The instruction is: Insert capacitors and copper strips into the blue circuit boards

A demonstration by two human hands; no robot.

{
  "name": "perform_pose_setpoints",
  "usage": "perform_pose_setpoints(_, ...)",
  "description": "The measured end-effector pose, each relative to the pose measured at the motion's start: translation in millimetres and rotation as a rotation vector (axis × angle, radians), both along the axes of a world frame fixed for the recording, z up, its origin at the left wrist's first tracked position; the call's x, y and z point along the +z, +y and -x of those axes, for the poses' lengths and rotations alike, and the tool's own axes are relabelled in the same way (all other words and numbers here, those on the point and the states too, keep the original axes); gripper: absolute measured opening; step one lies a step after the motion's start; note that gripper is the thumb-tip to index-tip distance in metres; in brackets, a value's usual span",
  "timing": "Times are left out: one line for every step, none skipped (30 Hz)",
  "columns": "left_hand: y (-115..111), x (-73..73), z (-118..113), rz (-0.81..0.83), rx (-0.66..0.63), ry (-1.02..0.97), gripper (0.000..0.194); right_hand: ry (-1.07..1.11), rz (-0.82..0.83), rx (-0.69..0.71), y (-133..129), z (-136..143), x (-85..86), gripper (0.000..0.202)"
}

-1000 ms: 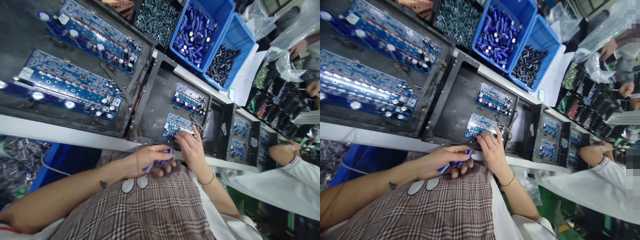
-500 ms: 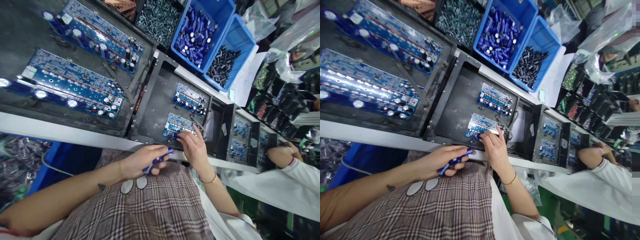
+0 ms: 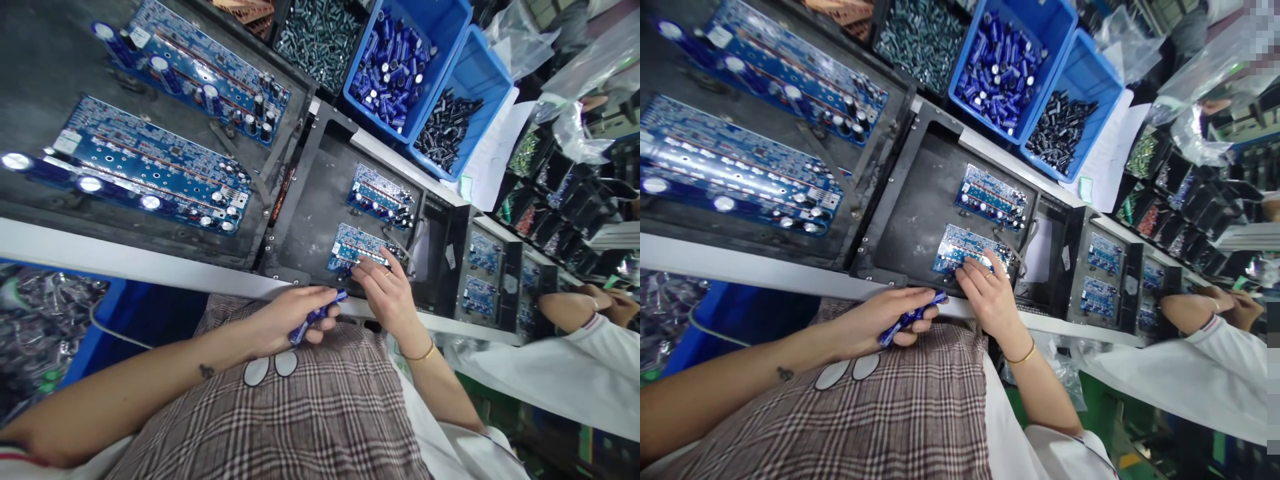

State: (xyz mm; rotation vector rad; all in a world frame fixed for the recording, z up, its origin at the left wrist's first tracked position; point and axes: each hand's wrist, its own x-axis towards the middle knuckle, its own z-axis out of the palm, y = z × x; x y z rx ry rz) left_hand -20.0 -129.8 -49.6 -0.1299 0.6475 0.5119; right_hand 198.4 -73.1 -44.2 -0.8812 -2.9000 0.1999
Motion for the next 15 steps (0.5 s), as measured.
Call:
perform_pose_setpoints(0.3,0.0,0.3,0.004,0.011,-0.006,0.015,0.001,0.020,0.032,2.4,-0.5,1.6,0.027)
perform_pose_setpoints(0.5,-0.3,0.6,0.005,0.022,-0.013,0.015,0.005,0.041,0.049,4.3,-0.1,4.0,0.028)
perform_pose_setpoints(0.7,-0.9,1.1,0.005,0.030,-0.022,0.015,0.019,0.062,0.045,5.5,1.4,7.3,0.029)
perform_pose_setpoints(0.6,-1.9,1.5,0.001,0.038,-0.033,0.015,0.044,0.087,0.020,5.5,3.9,11.5,0.030)
perform_pose_setpoints(0.4,-3.2,1.8,-0.003,0.046,-0.047,0.016,0.073,0.123,-0.016,4.4,7.4,16.1,0.030)
perform_pose_setpoints(0.1,-4.6,2.0,-0.008,0.054,-0.065,0.018,0.103,0.166,-0.047,2.3,11.7,20.8,0.031)
perform_pose_setpoints(-0.4,-6.1,2.0,-0.012,0.063,-0.082,0.019,0.133,0.208,-0.070,-0.5,16.6,25.1,0.031)
perform_pose_setpoints(-1.0,-7.4,1.9,-0.015,0.068,-0.093,0.021,0.152,0.240,-0.087,-3.3,21.7,28.3,0.030)
perform_pose_setpoints(-1.6,-8.3,1.7,-0.017,0.066,-0.096,0.022,0.159,0.249,-0.106,-5.8,26.7,29.9,0.026)
perform_pose_setpoints(-2.3,-8.6,1.7,-0.020,0.051,-0.088,0.023,0.154,0.232,-0.132,-7.5,31.4,29.7,0.022)
perform_pose_setpoints(-3.1,-8.1,2.4,-0.025,0.024,-0.072,0.023,0.143,0.195,-0.165,-8.2,35.6,27.8,0.017)
perform_pose_setpoints(-3.9,-6.7,4.0,-0.036,-0.015,-0.053,0.024,0.126,0.152,-0.201,-8.0,39.1,24.4,0.015)
perform_pose_setpoints(-4.9,-4.3,7.1,-0.054,-0.061,-0.036,0.025,0.104,0.118,-0.233,-6.9,41.9,20.1,0.015)
perform_pose_setpoints(-5.8,-0.9,12.1,-0.084,-0.105,-0.022,0.025,0.083,0.095,-0.252,-5.3,44.0,15.6,0.015)
perform_pose_setpoints(-6.7,3.2,19.1,-0.126,-0.139,-0.006,0.026,0.064,0.081,-0.260,-3.6,45.6,11.4,0.016)
